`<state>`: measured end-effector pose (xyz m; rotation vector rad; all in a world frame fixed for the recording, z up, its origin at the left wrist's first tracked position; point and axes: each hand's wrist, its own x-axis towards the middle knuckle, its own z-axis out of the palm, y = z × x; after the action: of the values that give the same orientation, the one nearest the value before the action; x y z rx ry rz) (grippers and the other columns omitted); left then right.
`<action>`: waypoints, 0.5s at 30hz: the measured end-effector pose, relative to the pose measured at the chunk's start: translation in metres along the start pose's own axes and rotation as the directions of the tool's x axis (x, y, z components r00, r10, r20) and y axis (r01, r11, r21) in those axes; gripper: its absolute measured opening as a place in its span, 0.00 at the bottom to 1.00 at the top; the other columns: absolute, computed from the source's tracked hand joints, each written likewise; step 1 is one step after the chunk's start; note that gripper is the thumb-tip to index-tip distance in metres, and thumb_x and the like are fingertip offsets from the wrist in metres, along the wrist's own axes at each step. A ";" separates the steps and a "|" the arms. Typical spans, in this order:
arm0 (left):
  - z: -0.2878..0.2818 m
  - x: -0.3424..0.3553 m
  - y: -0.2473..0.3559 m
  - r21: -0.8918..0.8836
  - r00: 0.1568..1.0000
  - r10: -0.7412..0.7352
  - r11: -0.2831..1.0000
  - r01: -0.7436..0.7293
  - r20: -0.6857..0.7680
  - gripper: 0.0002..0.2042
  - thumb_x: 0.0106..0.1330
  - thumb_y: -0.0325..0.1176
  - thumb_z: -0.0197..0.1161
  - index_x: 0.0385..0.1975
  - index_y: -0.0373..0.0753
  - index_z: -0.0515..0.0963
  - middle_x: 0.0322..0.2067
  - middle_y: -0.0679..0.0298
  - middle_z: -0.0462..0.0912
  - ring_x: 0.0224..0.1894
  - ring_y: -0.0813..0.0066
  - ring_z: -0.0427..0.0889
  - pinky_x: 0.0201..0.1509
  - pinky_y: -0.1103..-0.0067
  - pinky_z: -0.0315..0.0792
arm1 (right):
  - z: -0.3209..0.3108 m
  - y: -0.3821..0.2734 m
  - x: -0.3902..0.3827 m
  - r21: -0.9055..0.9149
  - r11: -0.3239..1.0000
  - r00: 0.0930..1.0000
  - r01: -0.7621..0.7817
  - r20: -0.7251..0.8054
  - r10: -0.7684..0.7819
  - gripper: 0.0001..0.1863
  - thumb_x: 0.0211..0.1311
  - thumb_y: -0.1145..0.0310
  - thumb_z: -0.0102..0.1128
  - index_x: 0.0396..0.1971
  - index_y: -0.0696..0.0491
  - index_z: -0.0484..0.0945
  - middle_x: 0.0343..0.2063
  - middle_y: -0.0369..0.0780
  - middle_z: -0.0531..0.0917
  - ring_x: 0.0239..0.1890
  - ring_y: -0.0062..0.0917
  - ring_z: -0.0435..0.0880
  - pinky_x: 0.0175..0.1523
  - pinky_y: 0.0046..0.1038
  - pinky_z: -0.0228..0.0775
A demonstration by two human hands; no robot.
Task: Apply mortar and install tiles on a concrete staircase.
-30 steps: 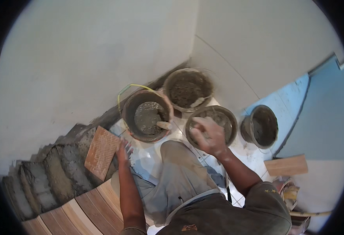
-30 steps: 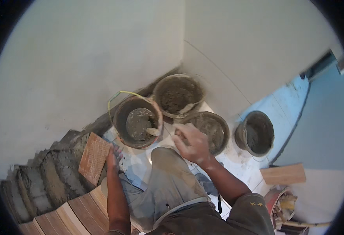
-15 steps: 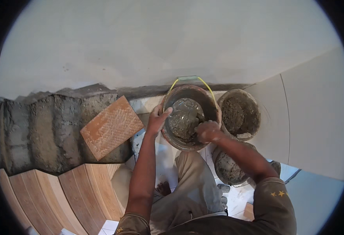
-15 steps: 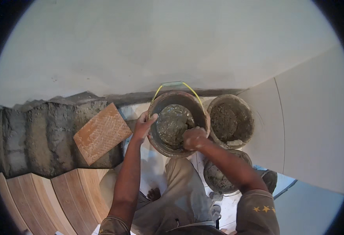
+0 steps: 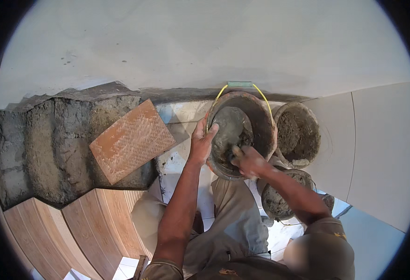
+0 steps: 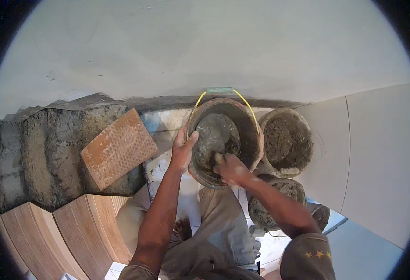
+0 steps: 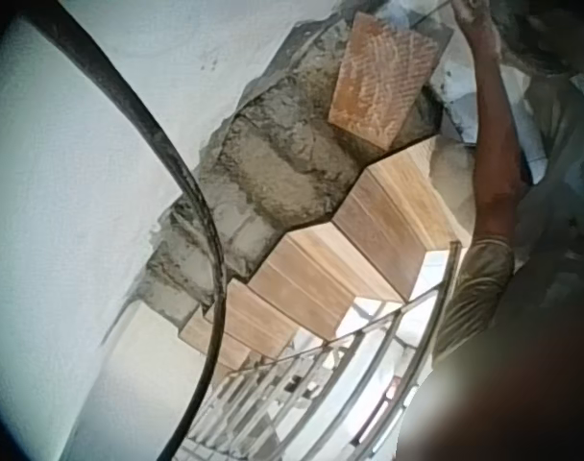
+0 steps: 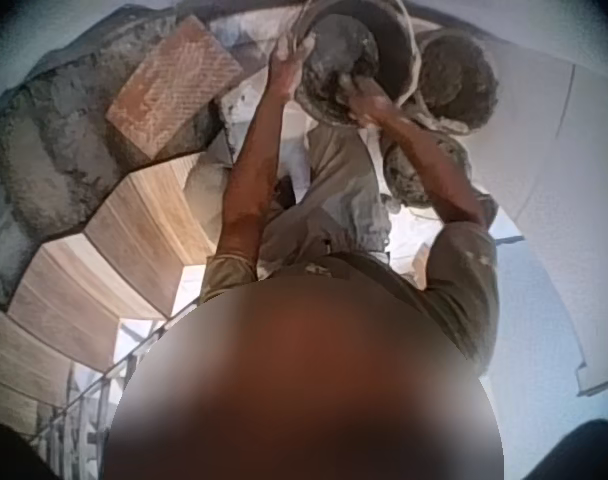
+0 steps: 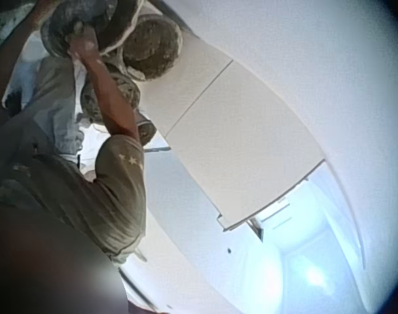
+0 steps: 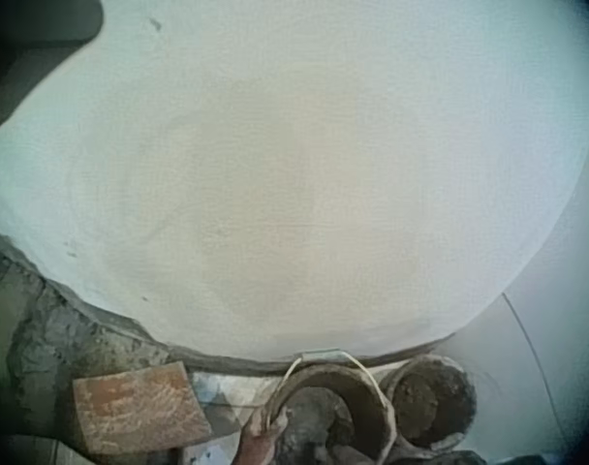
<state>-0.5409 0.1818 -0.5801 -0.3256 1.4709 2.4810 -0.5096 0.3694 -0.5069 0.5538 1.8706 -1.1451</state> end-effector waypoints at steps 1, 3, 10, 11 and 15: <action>0.006 -0.001 -0.001 -0.002 1.000 0.003 1.000 -0.003 0.018 0.32 0.73 0.37 0.64 0.72 0.34 0.61 0.66 0.61 0.71 0.67 0.73 0.69 0.72 0.74 0.61 | 0.007 -0.003 0.004 0.006 1.000 1.000 0.003 -0.017 -0.003 0.12 0.65 0.69 0.66 0.36 0.62 0.75 0.18 0.39 0.76 0.16 0.27 0.75 0.21 0.31 0.65; 0.009 -0.002 -0.003 0.027 0.996 0.079 0.997 -0.079 -0.031 0.30 0.75 0.37 0.62 0.72 0.33 0.61 0.66 0.60 0.71 0.67 0.73 0.68 0.73 0.74 0.59 | 0.019 -0.005 0.020 0.161 0.986 0.999 0.036 -0.016 -0.034 0.09 0.64 0.72 0.66 0.37 0.60 0.76 0.19 0.36 0.76 0.17 0.23 0.75 0.21 0.30 0.65; 0.004 -0.010 0.004 0.044 0.993 0.107 0.994 -0.105 -0.050 0.30 0.77 0.40 0.59 0.73 0.33 0.61 0.68 0.59 0.69 0.68 0.74 0.66 0.74 0.74 0.57 | 0.029 0.020 -0.009 0.203 0.969 0.975 0.142 -0.199 -0.102 0.12 0.66 0.69 0.65 0.41 0.60 0.74 0.20 0.36 0.77 0.17 0.21 0.76 0.23 0.29 0.67; 0.005 -0.008 0.006 0.086 0.992 0.111 0.991 -0.106 -0.054 0.29 0.78 0.41 0.58 0.73 0.33 0.62 0.67 0.59 0.71 0.68 0.74 0.67 0.73 0.75 0.58 | 0.024 0.026 -0.011 0.185 0.970 0.961 0.161 -0.254 -0.111 0.12 0.66 0.69 0.64 0.42 0.60 0.74 0.21 0.37 0.77 0.17 0.22 0.77 0.25 0.30 0.69; -0.007 -0.002 -0.004 0.277 0.985 0.139 0.955 -0.106 -0.103 0.28 0.79 0.44 0.56 0.70 0.33 0.66 0.63 0.59 0.76 0.63 0.74 0.74 0.69 0.76 0.63 | 0.018 0.047 -0.023 0.109 0.956 0.921 0.271 -0.319 -0.224 0.13 0.65 0.69 0.65 0.41 0.59 0.72 0.24 0.38 0.77 0.19 0.21 0.77 0.25 0.29 0.70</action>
<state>-0.5370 0.1774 -0.5864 -0.3476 1.9088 2.3437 -0.4552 0.3779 -0.5151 0.6181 2.1766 -1.4448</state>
